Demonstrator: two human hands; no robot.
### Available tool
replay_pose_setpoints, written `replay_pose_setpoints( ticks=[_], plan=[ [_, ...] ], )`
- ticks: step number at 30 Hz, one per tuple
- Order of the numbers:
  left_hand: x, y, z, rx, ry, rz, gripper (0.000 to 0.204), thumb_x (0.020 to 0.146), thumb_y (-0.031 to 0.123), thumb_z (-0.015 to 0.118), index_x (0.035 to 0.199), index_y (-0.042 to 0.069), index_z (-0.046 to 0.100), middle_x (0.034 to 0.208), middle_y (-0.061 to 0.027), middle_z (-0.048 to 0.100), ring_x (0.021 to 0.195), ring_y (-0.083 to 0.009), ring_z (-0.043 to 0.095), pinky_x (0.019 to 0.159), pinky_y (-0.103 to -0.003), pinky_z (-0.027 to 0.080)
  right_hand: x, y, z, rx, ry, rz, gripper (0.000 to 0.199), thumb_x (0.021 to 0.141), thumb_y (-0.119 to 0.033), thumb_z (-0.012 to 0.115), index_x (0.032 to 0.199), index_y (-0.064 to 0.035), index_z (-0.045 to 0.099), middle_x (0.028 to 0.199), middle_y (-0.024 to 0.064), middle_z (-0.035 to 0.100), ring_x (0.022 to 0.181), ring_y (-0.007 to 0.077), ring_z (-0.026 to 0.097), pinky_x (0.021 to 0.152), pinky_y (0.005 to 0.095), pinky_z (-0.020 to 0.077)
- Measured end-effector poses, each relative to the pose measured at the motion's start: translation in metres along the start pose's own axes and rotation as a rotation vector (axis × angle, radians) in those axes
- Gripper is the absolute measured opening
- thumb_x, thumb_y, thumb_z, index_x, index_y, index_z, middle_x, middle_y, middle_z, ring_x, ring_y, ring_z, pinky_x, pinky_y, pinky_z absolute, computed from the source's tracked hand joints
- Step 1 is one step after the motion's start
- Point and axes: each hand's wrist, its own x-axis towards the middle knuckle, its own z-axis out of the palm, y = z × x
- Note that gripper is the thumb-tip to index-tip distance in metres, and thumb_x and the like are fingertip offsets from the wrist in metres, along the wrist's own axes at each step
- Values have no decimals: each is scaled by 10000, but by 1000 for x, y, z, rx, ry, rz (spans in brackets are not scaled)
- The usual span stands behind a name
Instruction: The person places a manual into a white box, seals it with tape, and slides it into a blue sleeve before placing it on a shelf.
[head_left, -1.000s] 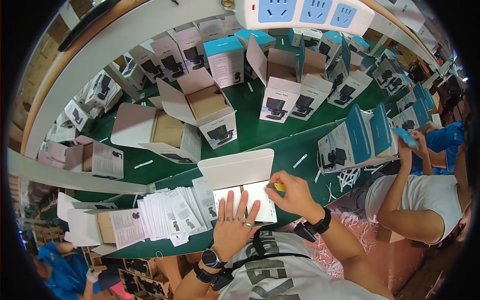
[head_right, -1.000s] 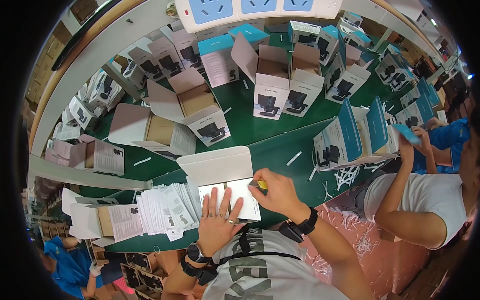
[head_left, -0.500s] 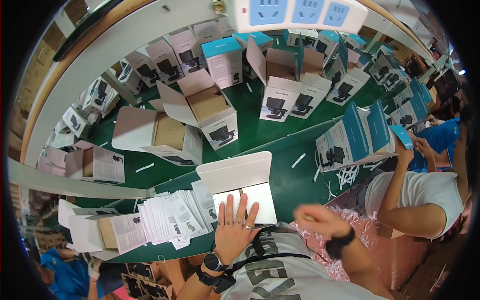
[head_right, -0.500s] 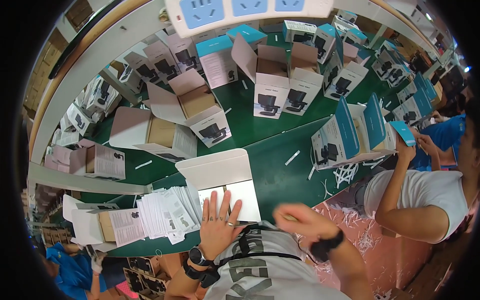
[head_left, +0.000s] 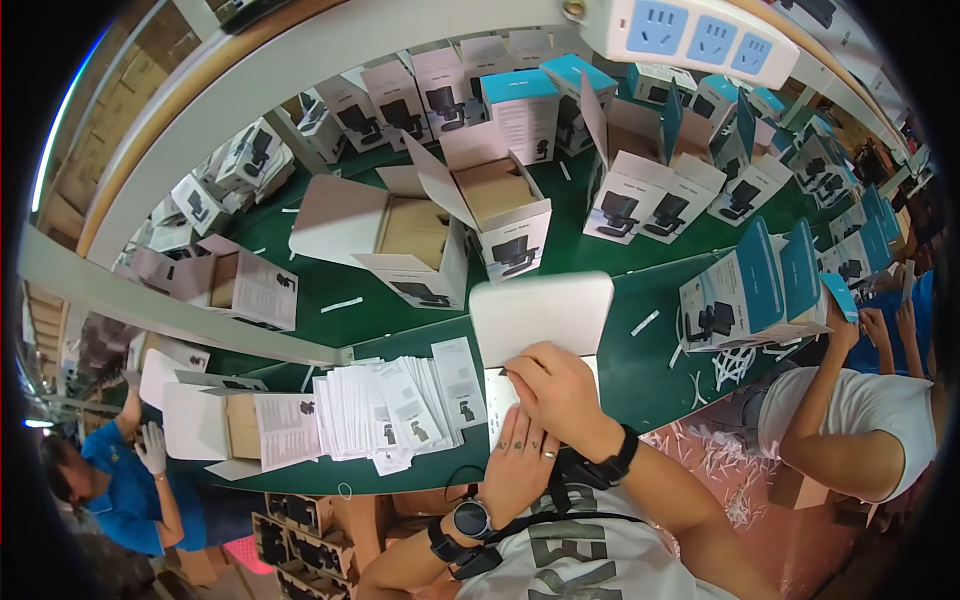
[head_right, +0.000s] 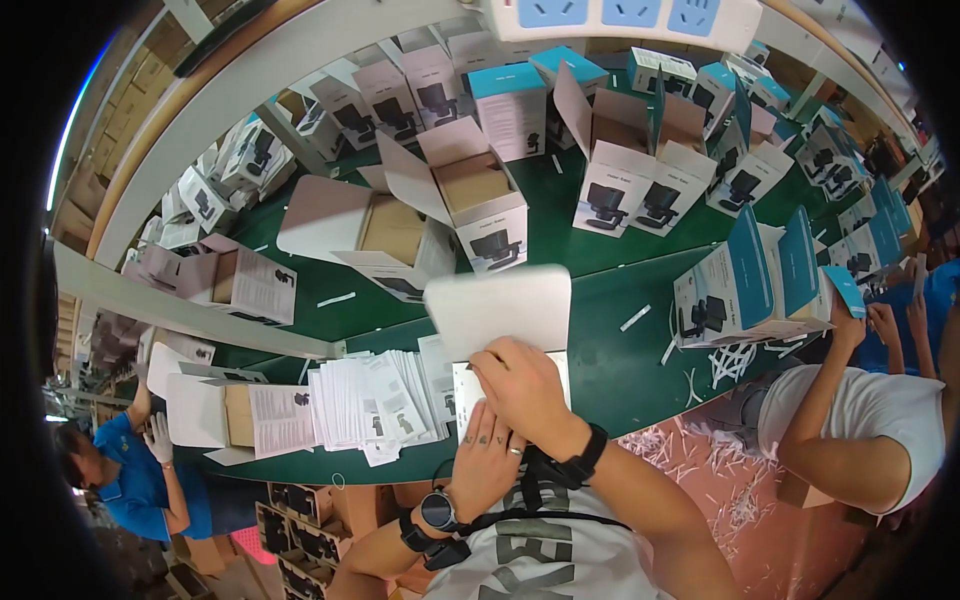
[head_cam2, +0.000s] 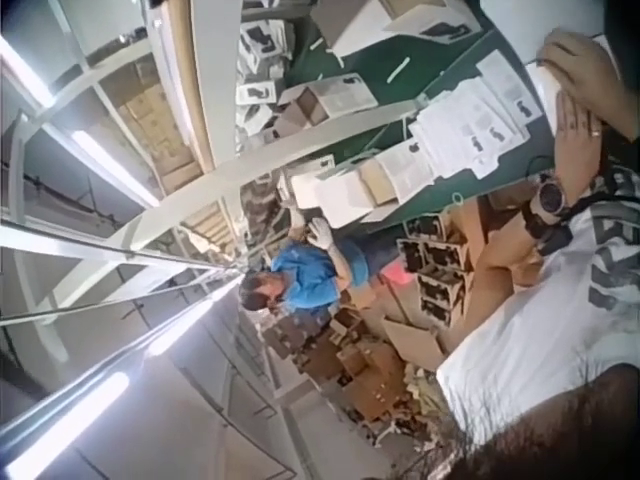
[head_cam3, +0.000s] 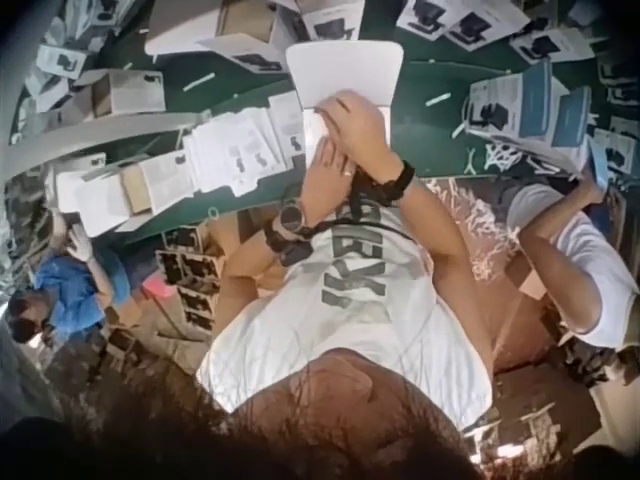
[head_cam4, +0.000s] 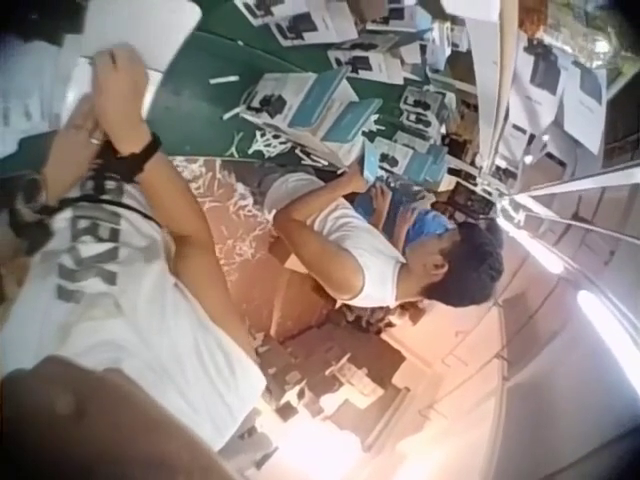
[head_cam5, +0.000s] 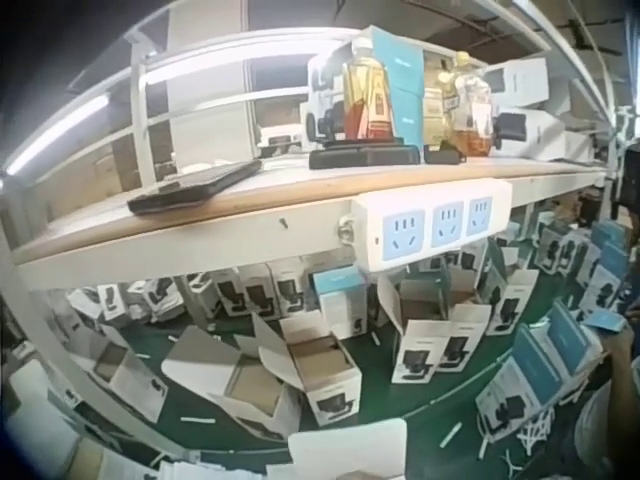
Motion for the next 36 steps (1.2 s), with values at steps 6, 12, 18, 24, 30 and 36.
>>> replay_pose_setpoints(
  ticks=[6,12,18,24,30,36],
  plan=[
    [-8,-3,14,-57,74,25,469,947,185,580,1374,-7,614,1392,-260,605,1377,-449,540,1229,-544,364,-6,0,21,17,-35,22,177,806,-73,782,969,-80,713,930,69,652,828,302,684,699,404,551],
    [-14,-3,22,-83,100,22,473,932,177,591,1372,8,629,1379,-238,626,1378,-429,551,1214,-544,383,-3,-8,11,185,-174,-25,201,803,-111,800,977,-73,707,918,87,647,829,312,682,713,406,553],
    [7,-28,8,-164,-2,127,489,909,169,629,1377,25,635,1440,-201,600,1397,-412,536,1205,-532,397,-3,6,-6,206,-224,119,201,814,-98,807,959,-57,675,959,119,673,809,304,681,710,376,550],
    [21,-44,-2,5,94,193,626,885,185,683,1481,28,574,1608,-144,502,1498,-413,446,1235,-499,366,-55,48,-150,-45,-249,455,281,904,-72,751,1174,-10,697,942,116,676,823,274,676,754,356,532],
    [15,-39,-18,-149,32,157,626,927,183,693,1510,20,536,1619,-156,487,1491,-423,444,1231,-505,364,-16,42,-109,387,74,525,339,1040,-76,607,1366,7,649,1241,144,711,883,233,684,827,341,554],
    [-11,-61,-25,-938,80,9,560,978,217,741,1474,30,563,1550,-165,535,1398,-370,529,1172,-423,412,-41,33,-109,834,-492,339,384,1075,-159,585,1429,-18,632,1389,148,664,941,224,676,823,344,533]
  ],
)
